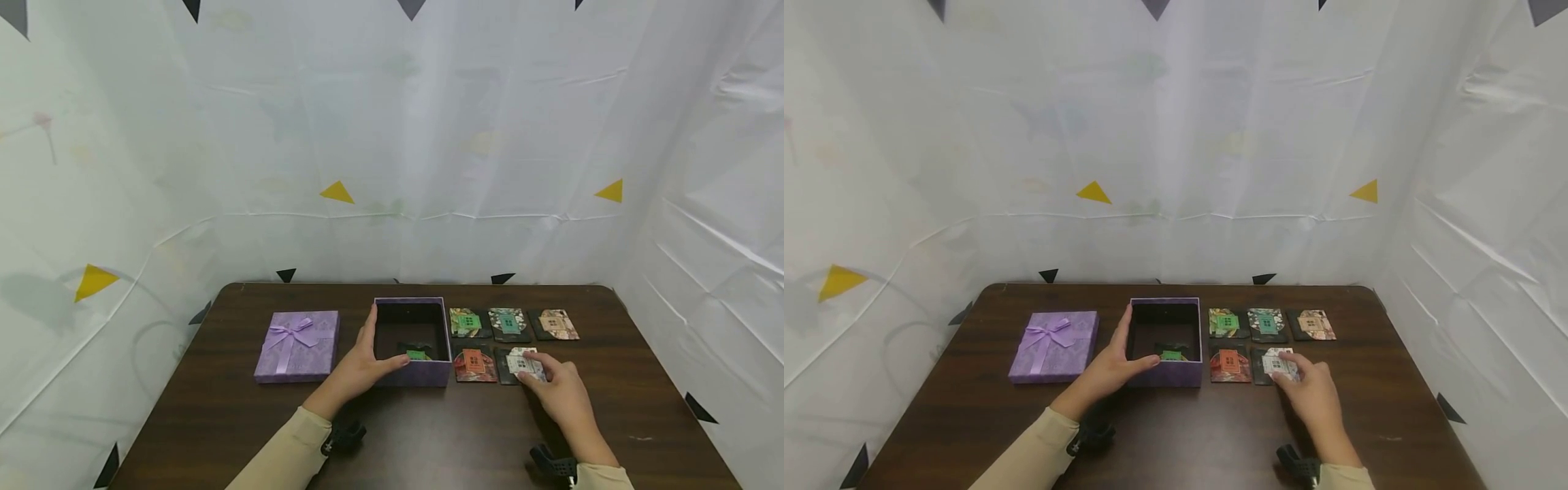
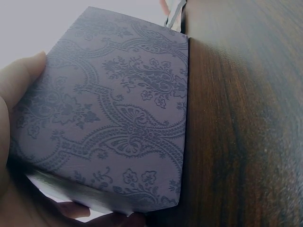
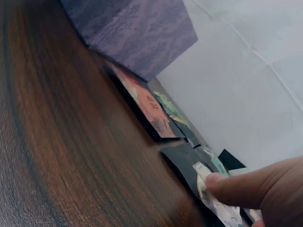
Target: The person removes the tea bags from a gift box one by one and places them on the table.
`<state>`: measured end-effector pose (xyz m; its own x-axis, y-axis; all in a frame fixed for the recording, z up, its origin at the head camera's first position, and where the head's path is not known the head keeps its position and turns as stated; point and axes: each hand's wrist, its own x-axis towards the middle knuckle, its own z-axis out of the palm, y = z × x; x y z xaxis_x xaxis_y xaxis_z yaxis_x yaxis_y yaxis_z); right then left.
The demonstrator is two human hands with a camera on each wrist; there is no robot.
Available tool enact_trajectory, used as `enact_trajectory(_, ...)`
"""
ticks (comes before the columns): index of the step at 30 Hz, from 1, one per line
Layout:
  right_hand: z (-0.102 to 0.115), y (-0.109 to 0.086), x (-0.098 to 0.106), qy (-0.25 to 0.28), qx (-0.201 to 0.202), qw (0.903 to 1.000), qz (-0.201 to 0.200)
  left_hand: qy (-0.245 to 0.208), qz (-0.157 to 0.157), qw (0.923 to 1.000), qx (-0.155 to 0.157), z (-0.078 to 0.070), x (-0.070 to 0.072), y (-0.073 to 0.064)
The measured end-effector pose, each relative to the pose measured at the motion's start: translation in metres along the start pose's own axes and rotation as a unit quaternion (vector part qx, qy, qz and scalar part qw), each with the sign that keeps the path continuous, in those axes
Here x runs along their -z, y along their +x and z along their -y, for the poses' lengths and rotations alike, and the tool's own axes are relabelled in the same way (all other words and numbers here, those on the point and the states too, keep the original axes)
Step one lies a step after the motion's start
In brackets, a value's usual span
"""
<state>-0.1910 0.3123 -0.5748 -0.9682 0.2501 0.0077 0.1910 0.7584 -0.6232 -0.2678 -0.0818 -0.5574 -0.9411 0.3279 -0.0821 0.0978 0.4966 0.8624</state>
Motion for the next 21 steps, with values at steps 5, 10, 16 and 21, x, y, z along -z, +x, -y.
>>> enact_trajectory(5,-0.003,0.002,-0.001,0.075,-0.059,0.9950,-0.028,-0.001,-0.001,1.0000,0.001,-0.001,0.001,-0.001)
enact_trajectory(10,-0.004,0.001,-0.004,0.128,-0.093,0.9840,-0.082,-0.001,-0.003,1.0000,0.001,-0.002,0.001,-0.002)
enact_trajectory(16,0.001,-0.004,-0.015,0.124,-0.057,0.9734,-0.184,0.000,-0.002,1.0000,0.005,-0.001,0.000,-0.002)
enact_trajectory(21,0.015,-0.011,-0.018,0.135,-0.002,0.9633,-0.232,0.000,-0.001,1.0000,0.005,-0.001,0.000,-0.001)
